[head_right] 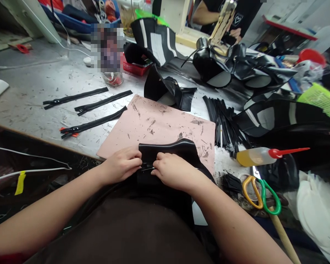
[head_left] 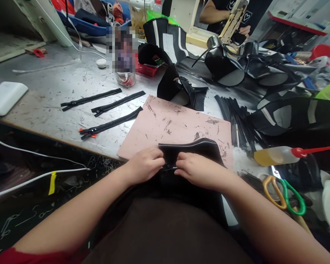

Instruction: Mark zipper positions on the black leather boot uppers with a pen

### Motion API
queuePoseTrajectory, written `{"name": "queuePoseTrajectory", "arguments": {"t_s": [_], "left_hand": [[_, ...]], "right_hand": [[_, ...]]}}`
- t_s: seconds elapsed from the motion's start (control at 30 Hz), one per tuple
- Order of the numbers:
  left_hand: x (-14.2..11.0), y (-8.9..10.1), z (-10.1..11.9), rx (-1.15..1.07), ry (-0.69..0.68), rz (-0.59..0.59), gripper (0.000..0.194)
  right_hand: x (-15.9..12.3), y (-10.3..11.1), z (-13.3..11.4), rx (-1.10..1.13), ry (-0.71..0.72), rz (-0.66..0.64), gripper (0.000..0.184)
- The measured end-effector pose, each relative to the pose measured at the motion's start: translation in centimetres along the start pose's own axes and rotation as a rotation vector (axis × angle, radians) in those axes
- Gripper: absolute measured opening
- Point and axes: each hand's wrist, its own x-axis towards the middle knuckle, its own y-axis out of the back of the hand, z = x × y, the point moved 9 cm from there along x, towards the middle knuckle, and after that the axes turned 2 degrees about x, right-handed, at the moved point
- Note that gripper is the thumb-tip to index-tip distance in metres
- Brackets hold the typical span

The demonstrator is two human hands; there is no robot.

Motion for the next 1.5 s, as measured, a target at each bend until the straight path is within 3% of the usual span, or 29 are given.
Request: {"name": "queuePoseTrajectory", "arguments": {"t_s": [0.07, 0.17, 0.3, 0.6, 1.17, 1.37, 1.5], "left_hand": [[-1.4, 1.2, 0.4, 0.042, 0.025, 0.155, 0.013], [-3.0, 2.0, 2.6, 0.036, -0.099, 0.289, 0.014], [-3.7, 1.6, 4.0, 0.062, -0.217, 0.292, 0.015], [-4.0, 1.6, 3.4, 0.130, -0.220, 0.380, 0.011], [-3.0, 0.6, 3.6, 0.275, -0.171, 0.275, 0.010], [-2.5, 0.3, 3.9, 0.389, -0.133, 0.177, 0.014], [-2.4, -0.1, 3.6, 0.316, -0.126, 0.150, 0.027]], "right_hand": [[0.0, 0.0, -0.1, -0.025, -0.001, -0.003, 0.029], [0.2, 0.0, -0.2, -0.074, -0.015, -0.012, 0.028], [0.5, -0.1, -0.3, -0.146, -0.048, -0.043, 0.029], [1.7, -0.2, -0.6, -0.233, -0.155, -0.120, 0.031], [2.6, -0.3, -0.4, -0.240, -0.224, -0.128, 0.029], [0.5, 1.3, 2.0, -0.220, -0.418, -0.038, 0.034], [-0.2, 1.1, 2.8, -0.081, -0.341, -0.050, 0.022]]}}
